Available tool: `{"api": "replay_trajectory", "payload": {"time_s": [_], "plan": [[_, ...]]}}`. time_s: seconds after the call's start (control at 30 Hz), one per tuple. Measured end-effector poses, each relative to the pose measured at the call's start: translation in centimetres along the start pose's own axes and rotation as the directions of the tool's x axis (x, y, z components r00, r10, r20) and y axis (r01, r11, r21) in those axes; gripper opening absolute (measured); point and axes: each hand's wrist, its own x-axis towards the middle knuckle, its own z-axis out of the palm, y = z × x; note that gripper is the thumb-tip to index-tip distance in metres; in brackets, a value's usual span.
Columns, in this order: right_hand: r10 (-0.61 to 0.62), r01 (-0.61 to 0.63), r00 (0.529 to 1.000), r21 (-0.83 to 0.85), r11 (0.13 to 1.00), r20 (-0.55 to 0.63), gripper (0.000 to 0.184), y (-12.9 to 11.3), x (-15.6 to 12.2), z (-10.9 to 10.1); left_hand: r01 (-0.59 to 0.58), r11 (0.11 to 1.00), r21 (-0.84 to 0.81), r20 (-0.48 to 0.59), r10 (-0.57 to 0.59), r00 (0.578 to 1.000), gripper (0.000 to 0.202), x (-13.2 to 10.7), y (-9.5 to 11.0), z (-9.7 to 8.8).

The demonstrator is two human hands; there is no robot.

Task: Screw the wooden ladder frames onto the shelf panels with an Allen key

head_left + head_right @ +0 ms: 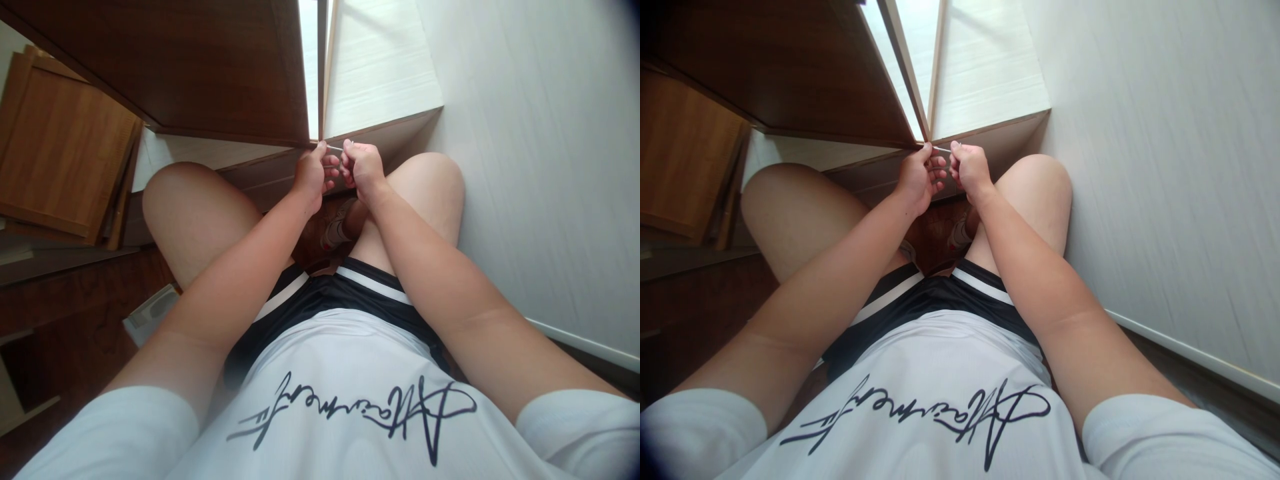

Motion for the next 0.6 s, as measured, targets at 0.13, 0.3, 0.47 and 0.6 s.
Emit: {"api": "replay_trajectory", "payload": {"time_s": [0.13, 0.3, 0.47, 0.6], "plan": [[0.01, -0.01, 1.0, 0.009, 1.0, 0.001, 0.054, -0.1, 0.0, 0.1, 0.001, 1.0, 0.009, -0.004, -0.001, 1.0, 0.026, 0.1, 0.0, 0.0], [0.053, -0.052, 0.998, 0.02, 0.998, -0.022, 0.051, -0.7, -0.4, 0.2, 0.006, 1.0, 0.0, 0.002, -0.006, 1.0, 0.025, 0.0, 0.0, 0.0], [0.234, -0.246, 0.967, 0.126, 0.961, 0.1, 0.048, -1.5, -0.6, -0.3, 0.012, 1.0, 0.0, -0.004, -0.012, 1.0, 0.026, -0.1, -0.1, 0.0], [0.317, -0.357, 0.926, 0.209, 0.91, 0.204, 0.046, -1.8, -0.5, -1.0, -0.006, 1.0, 0.008, 0.0, 0.006, 1.0, 0.031, -0.2, -0.2, 0.0]]}}
